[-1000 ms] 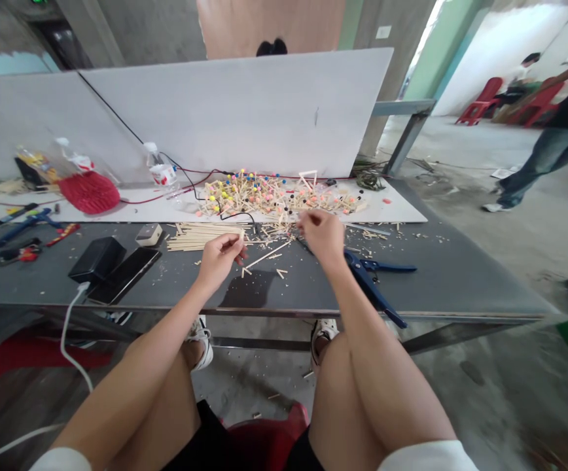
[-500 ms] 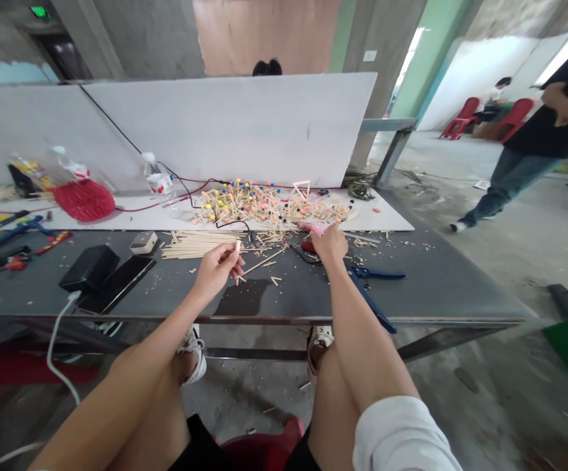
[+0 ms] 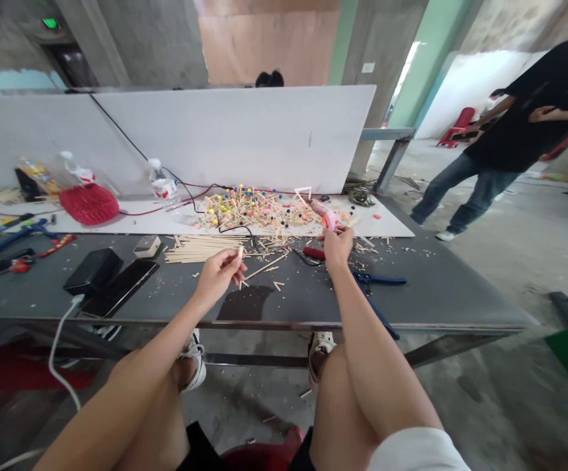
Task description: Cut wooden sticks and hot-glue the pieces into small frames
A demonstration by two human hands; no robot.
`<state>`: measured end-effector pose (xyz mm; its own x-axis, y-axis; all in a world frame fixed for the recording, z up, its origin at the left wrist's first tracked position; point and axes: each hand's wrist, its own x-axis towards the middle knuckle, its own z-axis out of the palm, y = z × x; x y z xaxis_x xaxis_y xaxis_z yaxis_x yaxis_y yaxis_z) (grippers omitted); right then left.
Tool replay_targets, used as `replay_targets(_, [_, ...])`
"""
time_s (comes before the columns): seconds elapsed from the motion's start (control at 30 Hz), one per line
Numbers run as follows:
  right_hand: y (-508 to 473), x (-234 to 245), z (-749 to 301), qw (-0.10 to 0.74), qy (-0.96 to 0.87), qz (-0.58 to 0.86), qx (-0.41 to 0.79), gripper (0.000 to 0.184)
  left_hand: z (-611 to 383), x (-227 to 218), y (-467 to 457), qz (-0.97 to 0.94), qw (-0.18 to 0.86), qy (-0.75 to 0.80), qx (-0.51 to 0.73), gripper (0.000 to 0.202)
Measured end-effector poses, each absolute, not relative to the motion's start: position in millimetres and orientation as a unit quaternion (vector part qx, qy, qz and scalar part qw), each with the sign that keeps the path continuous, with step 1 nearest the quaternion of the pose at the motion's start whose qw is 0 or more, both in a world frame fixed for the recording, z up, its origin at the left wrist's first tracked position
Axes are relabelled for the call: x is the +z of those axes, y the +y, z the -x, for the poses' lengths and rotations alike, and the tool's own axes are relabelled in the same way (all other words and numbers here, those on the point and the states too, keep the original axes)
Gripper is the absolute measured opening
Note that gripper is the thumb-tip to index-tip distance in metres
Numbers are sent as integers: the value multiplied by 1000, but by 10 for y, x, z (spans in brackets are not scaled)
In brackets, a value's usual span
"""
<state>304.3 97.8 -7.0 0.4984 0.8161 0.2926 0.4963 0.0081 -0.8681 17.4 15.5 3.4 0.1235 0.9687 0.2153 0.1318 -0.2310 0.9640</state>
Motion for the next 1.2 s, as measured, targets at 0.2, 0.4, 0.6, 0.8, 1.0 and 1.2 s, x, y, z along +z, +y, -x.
replay_targets(0.2, [710,89,-2740,708,-356,504,344,34,-245,20,143,-606,427,441,506,40])
replay_targets(0.4, [577,216,-2554,710,-361,450,403,47,-325,-19,185,-588,447,428,521,41])
replay_targets(0.6, [433,268,-2504,564,-497,522,403,32,-336,-23,190,-584,443,444,516,37])
replay_targets(0.8, [317,263,-2442,540,-568,519,339,35,-330,-20,185,-571,451,449,519,35])
replay_targets(1.0, [297,258,-2432,506,-602,499,365,31,-333,-13,181,-563,460,444,523,36])
replay_targets(1.2, [264,263,-2423,498,-633,474,355,30,-336,18,168,-569,454,440,526,35])
